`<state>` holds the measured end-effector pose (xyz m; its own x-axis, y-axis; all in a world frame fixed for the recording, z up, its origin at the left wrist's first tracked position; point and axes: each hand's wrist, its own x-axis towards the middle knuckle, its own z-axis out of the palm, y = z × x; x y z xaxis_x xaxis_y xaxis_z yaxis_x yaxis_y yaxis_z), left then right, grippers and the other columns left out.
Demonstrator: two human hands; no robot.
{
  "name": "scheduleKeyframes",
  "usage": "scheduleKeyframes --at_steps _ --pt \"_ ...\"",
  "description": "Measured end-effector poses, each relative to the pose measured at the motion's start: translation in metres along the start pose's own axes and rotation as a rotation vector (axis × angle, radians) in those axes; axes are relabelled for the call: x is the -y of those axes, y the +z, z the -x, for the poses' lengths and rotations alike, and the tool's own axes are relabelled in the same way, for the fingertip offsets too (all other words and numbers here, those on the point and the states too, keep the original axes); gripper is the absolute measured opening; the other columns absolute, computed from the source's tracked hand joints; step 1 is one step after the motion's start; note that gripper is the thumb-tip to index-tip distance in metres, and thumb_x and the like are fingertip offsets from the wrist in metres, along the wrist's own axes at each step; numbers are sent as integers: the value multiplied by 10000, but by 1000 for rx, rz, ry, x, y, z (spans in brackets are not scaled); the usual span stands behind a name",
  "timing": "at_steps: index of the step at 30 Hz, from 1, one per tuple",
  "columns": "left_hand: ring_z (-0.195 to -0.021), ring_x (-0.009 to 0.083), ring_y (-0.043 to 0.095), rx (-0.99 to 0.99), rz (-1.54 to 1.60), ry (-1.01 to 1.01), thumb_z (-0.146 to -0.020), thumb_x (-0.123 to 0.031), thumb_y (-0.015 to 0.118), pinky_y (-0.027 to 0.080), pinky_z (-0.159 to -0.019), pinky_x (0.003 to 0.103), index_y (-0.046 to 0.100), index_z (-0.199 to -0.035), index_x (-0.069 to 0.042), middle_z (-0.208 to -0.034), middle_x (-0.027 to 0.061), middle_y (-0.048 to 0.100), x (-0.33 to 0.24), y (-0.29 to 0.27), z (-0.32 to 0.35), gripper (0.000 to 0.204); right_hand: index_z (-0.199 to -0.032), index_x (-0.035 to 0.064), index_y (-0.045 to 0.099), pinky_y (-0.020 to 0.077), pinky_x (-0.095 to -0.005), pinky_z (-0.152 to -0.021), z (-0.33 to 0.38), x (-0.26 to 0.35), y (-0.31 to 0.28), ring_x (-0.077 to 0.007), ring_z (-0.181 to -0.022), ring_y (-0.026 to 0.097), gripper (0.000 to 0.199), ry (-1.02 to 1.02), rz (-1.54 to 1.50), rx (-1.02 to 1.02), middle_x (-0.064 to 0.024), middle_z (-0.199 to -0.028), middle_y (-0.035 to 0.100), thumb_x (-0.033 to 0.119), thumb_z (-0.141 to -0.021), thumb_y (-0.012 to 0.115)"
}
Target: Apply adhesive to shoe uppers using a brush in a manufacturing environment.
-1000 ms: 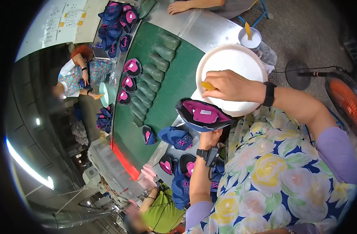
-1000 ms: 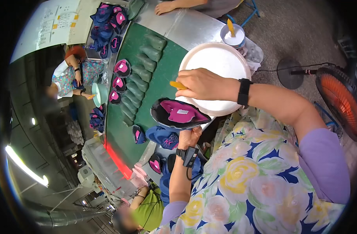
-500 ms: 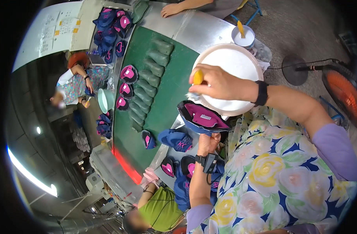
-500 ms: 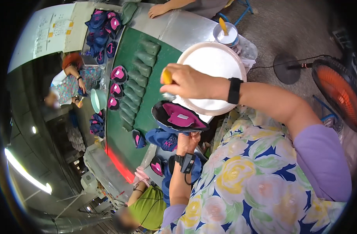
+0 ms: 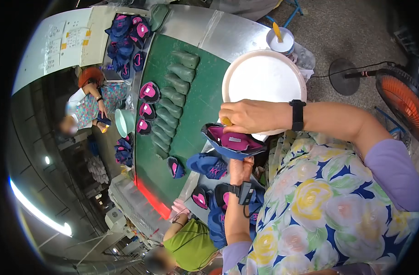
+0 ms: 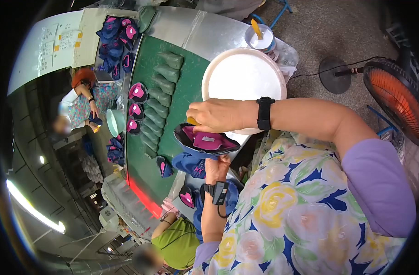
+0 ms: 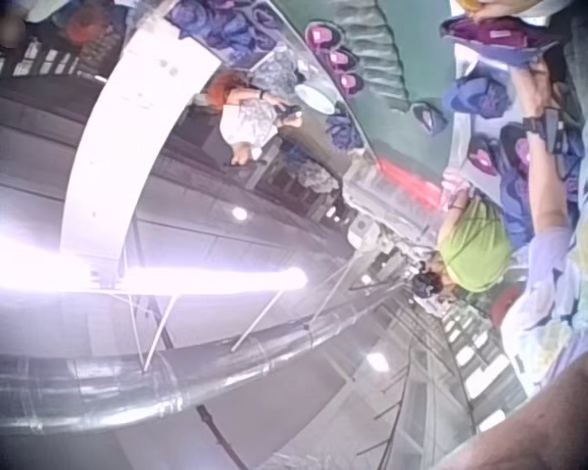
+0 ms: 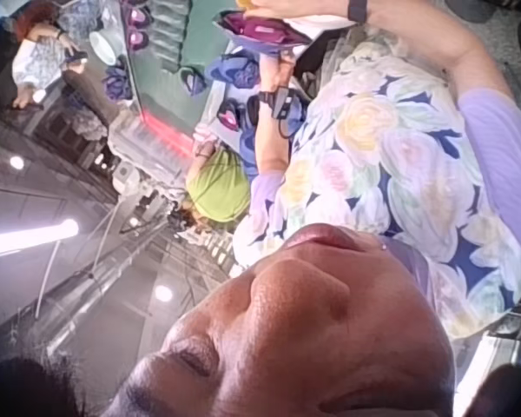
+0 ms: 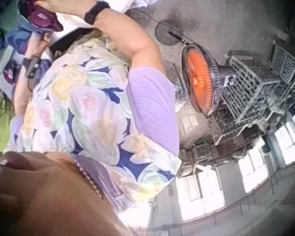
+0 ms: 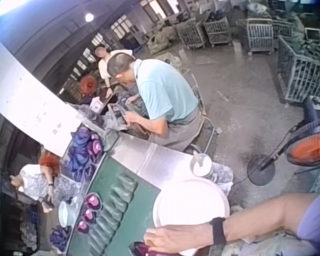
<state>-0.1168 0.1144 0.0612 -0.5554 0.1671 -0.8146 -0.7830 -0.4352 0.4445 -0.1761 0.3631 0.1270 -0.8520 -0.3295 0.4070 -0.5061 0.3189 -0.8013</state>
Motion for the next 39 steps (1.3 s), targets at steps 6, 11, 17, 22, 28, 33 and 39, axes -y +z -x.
scheduleKeyframes --at_steps 6,11,17,22,28,33,39 --pt "-648 108 559 -4 32 95 -943 -239 648 461 -548 204 634 -1051 -112 -870 -4 649 -3 7 1 168 -987 -46 576 533 -432 -748 4 4 0 -372 -829 646 324 97 -4 36 -181 -907 594 266 -919 630" --pt "-737 88 610 25 35 146 -967 -198 618 482 -577 213 605 -1144 -140 -977 -27 658 -9 4 0 186 -848 -58 583 521 -442 -735 8 4 -1 -376 -776 636 302 154 -92 -7 -197 -855 612 237 -900 616" --pt "-803 134 639 -63 -247 398 -910 -257 703 526 -642 218 633 -1085 -122 -967 10 669 -19 3 0 231 -864 -20 599 494 -388 -678 18 -15 -5 -334 -735 636 244 230 -234 12 -174 -810 618 200 -867 703" --pt "-771 147 632 111 -215 210 -901 -253 711 525 -641 239 657 -1000 -115 -873 24 671 -39 1 -6 178 -904 4 584 495 -375 -732 54 -71 -7 -298 -810 632 194 271 -16 -100 -132 -930 599 160 -879 696" --pt "-777 152 651 -55 -241 212 -915 -260 682 523 -613 286 661 -1049 -118 -897 23 692 -35 11 -5 196 -925 19 570 507 -389 -722 57 -59 -24 -305 -802 627 195 229 118 -158 -116 -907 586 166 -879 689" --pt "-688 167 626 101 -347 87 -936 -324 653 509 -574 283 643 -1020 -96 -830 32 667 -31 13 -18 243 -916 41 551 476 -383 -670 36 -30 -36 -313 -733 618 237 160 -15 -310 -115 -857 567 224 -899 701" --pt "-734 180 679 130 -398 52 -947 -299 627 572 -602 312 619 -1091 -107 -904 27 687 -34 13 -20 240 -941 9 584 513 -394 -728 18 -15 -31 -304 -794 654 254 28 -44 -203 -128 -930 605 236 -896 689"
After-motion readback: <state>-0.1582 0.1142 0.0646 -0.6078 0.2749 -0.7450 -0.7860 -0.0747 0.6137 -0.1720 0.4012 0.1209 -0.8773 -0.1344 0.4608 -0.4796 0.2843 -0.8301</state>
